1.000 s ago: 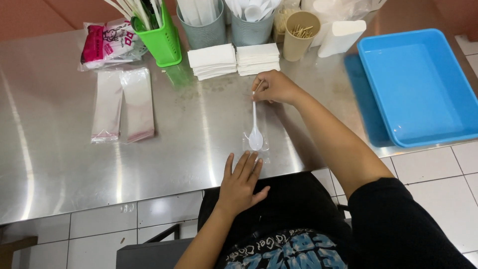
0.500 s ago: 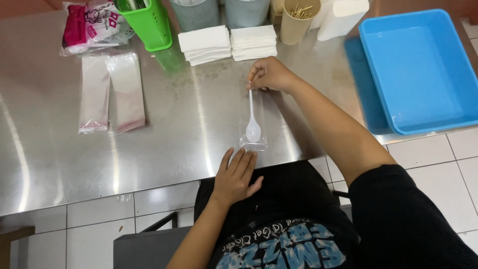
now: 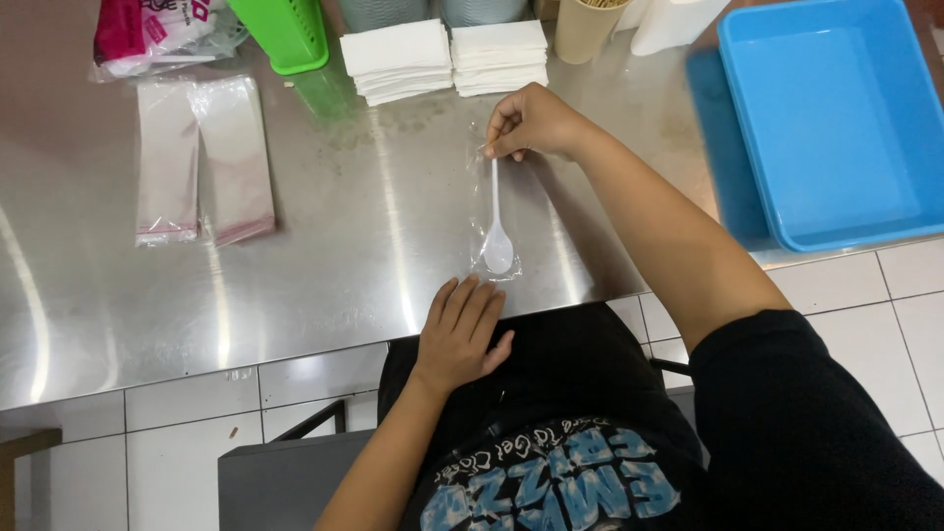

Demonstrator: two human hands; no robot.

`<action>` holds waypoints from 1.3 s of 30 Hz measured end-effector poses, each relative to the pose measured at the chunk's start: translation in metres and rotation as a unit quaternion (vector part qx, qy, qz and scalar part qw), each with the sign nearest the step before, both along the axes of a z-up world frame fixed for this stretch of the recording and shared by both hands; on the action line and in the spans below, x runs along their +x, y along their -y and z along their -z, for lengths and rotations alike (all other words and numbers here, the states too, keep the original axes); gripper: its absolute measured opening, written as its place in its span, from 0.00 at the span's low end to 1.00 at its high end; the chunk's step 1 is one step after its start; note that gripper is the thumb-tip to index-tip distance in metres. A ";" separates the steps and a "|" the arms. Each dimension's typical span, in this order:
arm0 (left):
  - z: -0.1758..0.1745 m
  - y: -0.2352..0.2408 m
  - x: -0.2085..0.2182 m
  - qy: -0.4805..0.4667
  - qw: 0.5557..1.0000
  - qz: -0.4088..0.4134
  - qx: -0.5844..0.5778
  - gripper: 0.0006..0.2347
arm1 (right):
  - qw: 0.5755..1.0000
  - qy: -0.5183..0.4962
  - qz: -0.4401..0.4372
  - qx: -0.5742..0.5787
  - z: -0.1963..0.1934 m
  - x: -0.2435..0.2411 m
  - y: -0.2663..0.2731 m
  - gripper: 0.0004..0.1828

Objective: The person repeatedly assembles disposable cutlery sets by placing a plastic spoon, a folded napkin, and a toothpick into a clear plastic sleeve. The person then places the completed sets into a container. The process is repeated multiple times.

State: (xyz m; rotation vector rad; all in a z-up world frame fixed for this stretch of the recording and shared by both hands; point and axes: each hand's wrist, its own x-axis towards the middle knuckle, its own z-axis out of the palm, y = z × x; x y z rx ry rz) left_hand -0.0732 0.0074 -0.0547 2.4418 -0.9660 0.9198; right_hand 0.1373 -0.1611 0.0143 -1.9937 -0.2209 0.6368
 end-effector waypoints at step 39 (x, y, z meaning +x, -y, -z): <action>-0.008 0.016 0.019 -0.092 0.993 -0.071 -0.001 0.23 | 0.978 0.192 -0.012 -0.084 0.021 0.001 0.005 0.02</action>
